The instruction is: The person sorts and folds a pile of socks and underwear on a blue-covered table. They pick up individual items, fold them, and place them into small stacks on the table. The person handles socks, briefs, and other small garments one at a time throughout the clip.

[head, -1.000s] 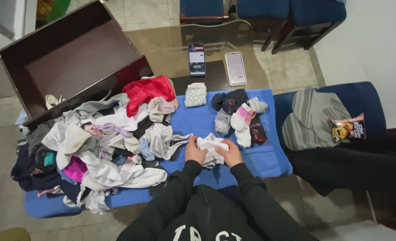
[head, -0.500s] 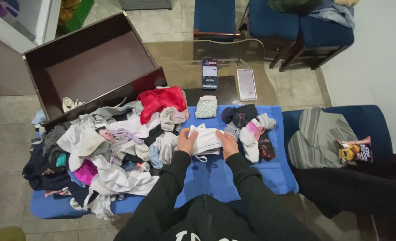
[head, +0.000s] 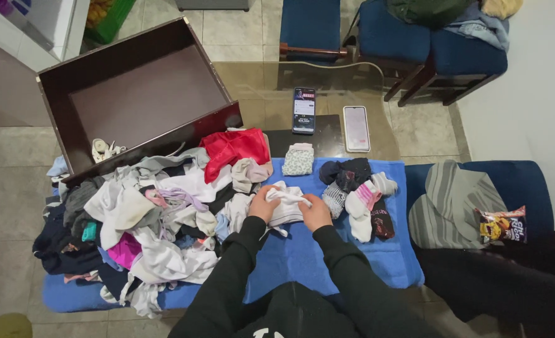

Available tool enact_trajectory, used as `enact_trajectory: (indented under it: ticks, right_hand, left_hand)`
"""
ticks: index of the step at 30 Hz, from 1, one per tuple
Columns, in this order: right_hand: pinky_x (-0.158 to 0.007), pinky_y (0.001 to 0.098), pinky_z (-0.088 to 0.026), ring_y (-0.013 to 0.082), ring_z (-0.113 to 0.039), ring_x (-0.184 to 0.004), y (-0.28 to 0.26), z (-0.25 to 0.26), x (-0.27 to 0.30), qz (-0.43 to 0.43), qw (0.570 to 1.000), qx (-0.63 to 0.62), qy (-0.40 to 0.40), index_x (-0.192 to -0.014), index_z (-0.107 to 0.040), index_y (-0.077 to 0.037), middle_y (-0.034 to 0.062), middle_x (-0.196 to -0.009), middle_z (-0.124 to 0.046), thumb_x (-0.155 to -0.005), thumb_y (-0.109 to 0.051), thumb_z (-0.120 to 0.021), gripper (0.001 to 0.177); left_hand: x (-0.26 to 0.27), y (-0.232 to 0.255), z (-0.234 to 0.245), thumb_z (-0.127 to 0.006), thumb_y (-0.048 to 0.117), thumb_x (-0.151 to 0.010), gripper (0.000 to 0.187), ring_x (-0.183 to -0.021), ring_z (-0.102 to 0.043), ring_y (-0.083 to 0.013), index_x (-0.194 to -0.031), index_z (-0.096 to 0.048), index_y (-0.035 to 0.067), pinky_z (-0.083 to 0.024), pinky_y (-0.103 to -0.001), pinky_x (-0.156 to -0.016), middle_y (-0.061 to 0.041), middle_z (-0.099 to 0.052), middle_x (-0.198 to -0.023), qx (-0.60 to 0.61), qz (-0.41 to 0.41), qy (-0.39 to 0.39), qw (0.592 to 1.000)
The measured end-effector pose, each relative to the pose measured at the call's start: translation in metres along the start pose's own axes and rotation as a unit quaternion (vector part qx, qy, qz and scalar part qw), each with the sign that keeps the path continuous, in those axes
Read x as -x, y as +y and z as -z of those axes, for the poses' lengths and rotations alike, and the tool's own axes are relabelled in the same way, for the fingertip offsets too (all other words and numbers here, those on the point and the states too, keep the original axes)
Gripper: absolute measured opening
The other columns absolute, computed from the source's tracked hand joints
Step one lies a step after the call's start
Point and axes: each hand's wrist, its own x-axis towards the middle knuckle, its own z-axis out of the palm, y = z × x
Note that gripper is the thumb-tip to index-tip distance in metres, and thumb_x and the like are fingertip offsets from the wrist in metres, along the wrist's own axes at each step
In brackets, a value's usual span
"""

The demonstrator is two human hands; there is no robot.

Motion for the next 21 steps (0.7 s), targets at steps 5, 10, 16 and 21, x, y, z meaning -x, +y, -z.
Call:
enact_trajectory:
  ticks: [5, 10, 16, 21]
  right_hand:
    - [-0.105, 0.0513, -0.043, 0.0383, -0.051, -0.128, -0.035, 0.022, 0.014, 0.191, 0.979, 0.068, 0.035, -0.109, -0.062, -0.013, 0.0121, -0.136, -0.055, -0.087, -0.019, -0.065, 0.023]
    - [-0.107, 0.0473, -0.042, 0.0349, -0.051, -0.128, -0.045, 0.027, 0.005, 0.279, 0.956, 0.089, 0.024, -0.104, -0.061, -0.014, 0.0092, -0.135, -0.059, -0.08, -0.022, -0.073, 0.028]
    - [-0.106, 0.0438, -0.037, 0.0272, -0.054, -0.124, -0.055, 0.037, 0.006, 0.234, 0.952, 0.175, -0.097, -0.129, -0.059, -0.031, 0.0032, -0.125, -0.067, -0.091, -0.042, -0.059, 0.04]
    - [-0.094, 0.0404, -0.046, 0.0259, -0.059, -0.107, -0.033, 0.022, -0.013, 0.28, 0.955, 0.101, -0.012, -0.096, -0.071, -0.027, -0.002, -0.107, -0.069, -0.087, -0.041, -0.067, 0.017]
  left_hand:
    - [-0.002, -0.009, 0.002, -0.073, 0.057, -0.08, 0.049, -0.114, -0.063, -0.0197, -0.123, -0.063, 0.035, -0.051, -0.037, -0.097, 0.001, -0.069, -0.118, -0.049, 0.007, -0.021, 0.999]
    - [0.015, 0.012, 0.016, -0.073, 0.058, -0.081, 0.052, -0.124, -0.058, -0.0286, -0.116, -0.072, 0.019, -0.048, -0.042, -0.102, -0.007, -0.066, -0.127, -0.031, -0.05, -0.037, 0.998]
    - [0.019, 0.016, 0.026, -0.072, 0.055, -0.082, 0.043, -0.108, -0.065, -0.0246, -0.111, -0.073, 0.024, -0.053, -0.037, -0.09, -0.01, -0.072, -0.102, -0.021, -0.012, -0.065, 0.998]
    - [0.007, 0.006, 0.02, -0.075, 0.053, -0.079, 0.036, -0.095, -0.068, -0.0171, -0.108, -0.071, 0.031, -0.053, -0.033, -0.082, -0.003, -0.071, -0.094, 0.03, -0.027, -0.039, 0.998]
